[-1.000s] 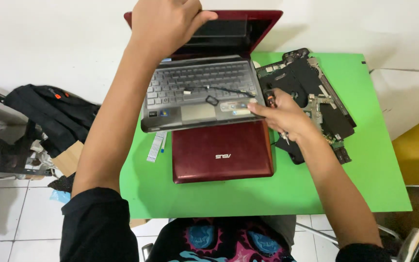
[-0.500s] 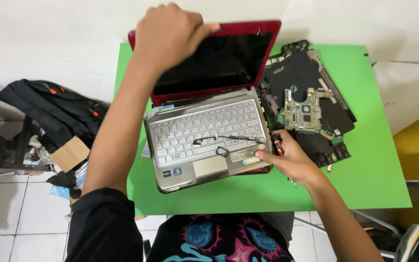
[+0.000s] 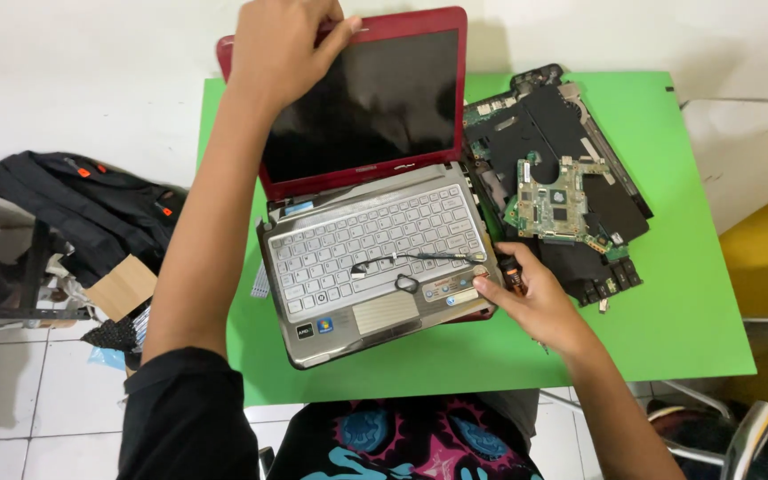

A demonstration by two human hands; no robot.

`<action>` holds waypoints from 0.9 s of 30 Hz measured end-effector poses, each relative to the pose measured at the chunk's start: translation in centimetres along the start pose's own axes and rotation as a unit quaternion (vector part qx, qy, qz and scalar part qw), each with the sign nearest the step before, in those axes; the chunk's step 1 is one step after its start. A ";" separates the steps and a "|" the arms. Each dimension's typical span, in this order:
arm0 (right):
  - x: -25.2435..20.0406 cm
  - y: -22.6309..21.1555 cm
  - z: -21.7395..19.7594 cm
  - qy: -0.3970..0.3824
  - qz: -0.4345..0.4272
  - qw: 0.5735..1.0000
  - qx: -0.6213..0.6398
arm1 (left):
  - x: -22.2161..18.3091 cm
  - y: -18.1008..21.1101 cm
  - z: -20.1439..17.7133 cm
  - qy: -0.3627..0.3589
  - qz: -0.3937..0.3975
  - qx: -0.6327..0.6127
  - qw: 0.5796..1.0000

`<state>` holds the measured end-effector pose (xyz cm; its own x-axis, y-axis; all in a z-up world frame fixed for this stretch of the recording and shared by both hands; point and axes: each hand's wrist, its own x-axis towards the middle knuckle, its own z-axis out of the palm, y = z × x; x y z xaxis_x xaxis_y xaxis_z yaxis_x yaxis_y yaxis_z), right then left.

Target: Disassembling a laptop by removing screws and internal components like the keyboard and motherboard

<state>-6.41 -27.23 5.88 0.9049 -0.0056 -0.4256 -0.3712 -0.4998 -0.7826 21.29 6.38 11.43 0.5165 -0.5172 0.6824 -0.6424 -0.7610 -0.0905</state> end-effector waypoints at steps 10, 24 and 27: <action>-1.8 0.1 0.3 0.096 -0.012 0.986 -0.139 | -2.7 6.2 -7.0 0.068 0.068 0.069 0.993; -0.8 4.6 2.7 0.171 -0.190 0.967 0.012 | 0.2 4.8 -1.5 0.051 0.027 0.003 0.998; -2.6 2.0 2.8 0.133 -0.120 0.969 0.169 | 0.0 5.6 -1.7 0.063 0.016 -0.007 0.998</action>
<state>-10.12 -25.85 4.14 0.9788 -0.1690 -0.1154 -0.1489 -0.2017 -0.9681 16.73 2.77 12.22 0.4216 -0.4866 0.7652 -0.6648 -0.7397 -0.1041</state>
